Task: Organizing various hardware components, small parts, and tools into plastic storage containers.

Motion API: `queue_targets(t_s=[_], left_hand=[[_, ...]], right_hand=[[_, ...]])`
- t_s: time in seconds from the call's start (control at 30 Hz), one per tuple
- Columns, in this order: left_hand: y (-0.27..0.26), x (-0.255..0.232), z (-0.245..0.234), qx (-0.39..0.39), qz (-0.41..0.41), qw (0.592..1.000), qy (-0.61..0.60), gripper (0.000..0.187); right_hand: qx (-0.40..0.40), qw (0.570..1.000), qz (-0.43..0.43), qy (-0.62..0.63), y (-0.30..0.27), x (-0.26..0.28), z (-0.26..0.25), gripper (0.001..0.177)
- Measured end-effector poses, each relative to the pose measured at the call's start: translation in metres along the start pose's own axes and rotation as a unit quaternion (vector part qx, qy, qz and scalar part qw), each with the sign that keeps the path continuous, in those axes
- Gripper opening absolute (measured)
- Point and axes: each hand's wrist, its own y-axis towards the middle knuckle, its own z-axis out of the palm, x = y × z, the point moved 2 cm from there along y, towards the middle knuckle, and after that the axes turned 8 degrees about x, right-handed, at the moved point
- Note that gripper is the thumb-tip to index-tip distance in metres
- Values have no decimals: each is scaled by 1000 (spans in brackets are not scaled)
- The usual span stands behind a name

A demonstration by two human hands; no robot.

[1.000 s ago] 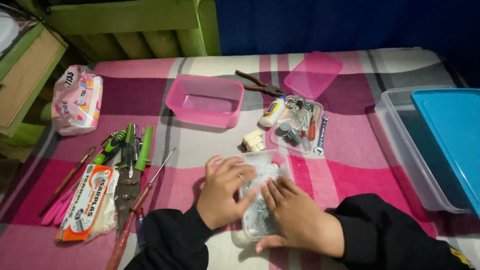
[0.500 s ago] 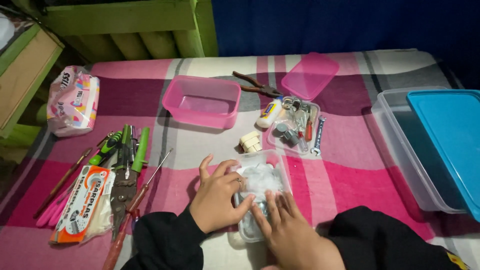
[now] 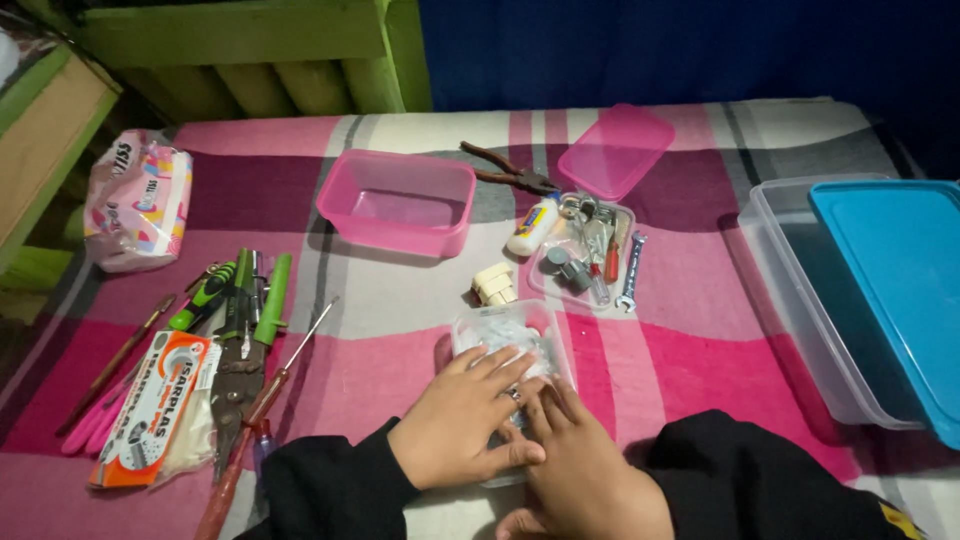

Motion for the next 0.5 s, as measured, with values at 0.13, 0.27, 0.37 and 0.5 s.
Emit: queue_targets(t_s=[0.13,0.27,0.37,0.5], left_hand=[[-1,2,6,-5,5,1000,0,76],[-2,4,10,-32,5,999,34,74],[3,-6,-7,-54,13,997,57,81],[8,-9,-14,217,-130,968,-6,74]], right_hand=[[98,993,33,-64,-19,-14,20,113],[-13,988,-88,-124,-34,-33,-34,71],[29,999,-39,17,-16,-40,-126,78],[-135,986,28,90,12,-92,-166,54]])
